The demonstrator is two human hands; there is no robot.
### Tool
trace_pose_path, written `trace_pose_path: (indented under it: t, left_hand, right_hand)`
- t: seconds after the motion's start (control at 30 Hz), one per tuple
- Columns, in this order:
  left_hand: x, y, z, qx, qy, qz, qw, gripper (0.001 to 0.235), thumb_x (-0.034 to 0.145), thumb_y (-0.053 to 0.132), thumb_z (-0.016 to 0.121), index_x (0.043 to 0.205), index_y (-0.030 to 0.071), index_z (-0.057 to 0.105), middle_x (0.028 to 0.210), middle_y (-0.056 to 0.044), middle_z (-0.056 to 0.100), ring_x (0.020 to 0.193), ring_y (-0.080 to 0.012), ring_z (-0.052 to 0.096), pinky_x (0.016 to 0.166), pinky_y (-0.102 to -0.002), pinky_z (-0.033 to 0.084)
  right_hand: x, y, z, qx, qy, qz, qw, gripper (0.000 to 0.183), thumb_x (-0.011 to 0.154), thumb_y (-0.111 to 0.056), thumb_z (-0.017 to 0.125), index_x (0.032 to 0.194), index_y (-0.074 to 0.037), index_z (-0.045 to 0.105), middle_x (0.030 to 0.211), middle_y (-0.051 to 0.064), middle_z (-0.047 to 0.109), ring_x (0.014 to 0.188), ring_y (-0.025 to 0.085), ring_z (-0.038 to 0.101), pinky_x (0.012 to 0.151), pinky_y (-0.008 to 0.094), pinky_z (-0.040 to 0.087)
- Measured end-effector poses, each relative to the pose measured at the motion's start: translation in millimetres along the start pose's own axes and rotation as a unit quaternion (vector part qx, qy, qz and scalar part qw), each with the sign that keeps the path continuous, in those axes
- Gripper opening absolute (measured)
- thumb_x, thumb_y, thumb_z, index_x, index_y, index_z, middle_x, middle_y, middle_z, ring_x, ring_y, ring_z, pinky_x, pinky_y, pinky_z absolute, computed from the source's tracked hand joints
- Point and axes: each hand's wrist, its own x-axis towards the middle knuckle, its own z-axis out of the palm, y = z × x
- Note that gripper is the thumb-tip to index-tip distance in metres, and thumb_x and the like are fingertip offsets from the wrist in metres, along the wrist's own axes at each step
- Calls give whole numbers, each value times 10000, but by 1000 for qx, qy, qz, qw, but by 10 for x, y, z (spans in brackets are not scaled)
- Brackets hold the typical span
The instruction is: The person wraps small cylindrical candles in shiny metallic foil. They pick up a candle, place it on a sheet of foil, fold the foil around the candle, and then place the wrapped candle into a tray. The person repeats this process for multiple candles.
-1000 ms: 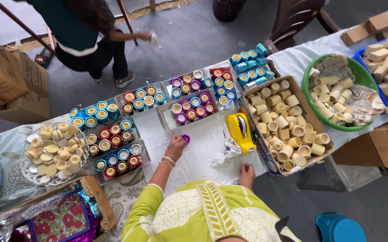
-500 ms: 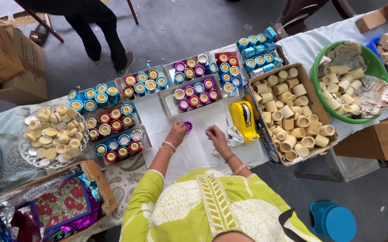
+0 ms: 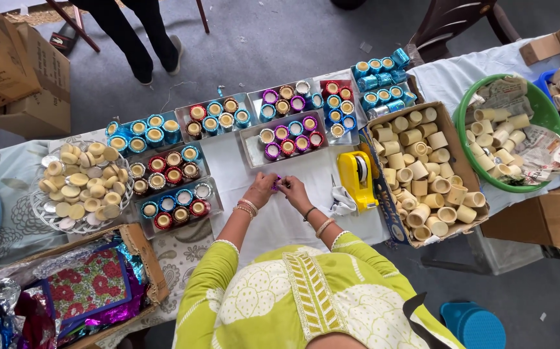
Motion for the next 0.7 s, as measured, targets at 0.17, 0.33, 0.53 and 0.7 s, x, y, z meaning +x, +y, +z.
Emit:
trace_pose_path:
  t: [0.17,0.33,0.53,0.7]
  left_hand:
    - [12,-7,3,-2,-9,-17,1000,482,818,103,789,1220,110,524,1091,-125,668,1053,-348,568,892,-453,523]
    - [11,-24,15,-7,-10,-16,1000,511,807,88,802,1231,119,518,1076,-133,656,1037,-343,572,895,-443,529]
    - [15,-39,28,-1,-3,7,1000,556,777,72,815,1240,115,511,1074,-130,649,1029,-342,571,906,-432,527]
    - [6,15,-7,10,-13,-5,1000,547,794,81,808,1249,120,506,1072,-120,648,1035,-330,572,910,-426,530]
  right_hand:
    - [31,-33,33,-60,37,-40,997,157,908,-149,763,940,-5,710,812,67,683,686,116,595,634,291,509]
    - [-81,-403,13,-121,50,-5,991,187,879,-222,770,915,-41,741,763,77,709,674,170,649,643,327,521]
    - [-159,-675,-5,-223,57,27,973,185,819,-308,781,924,-155,775,823,60,757,747,236,725,667,376,555]
    - [-168,-778,-39,-287,41,27,957,188,821,-348,784,925,-192,789,791,67,749,726,265,718,669,398,555]
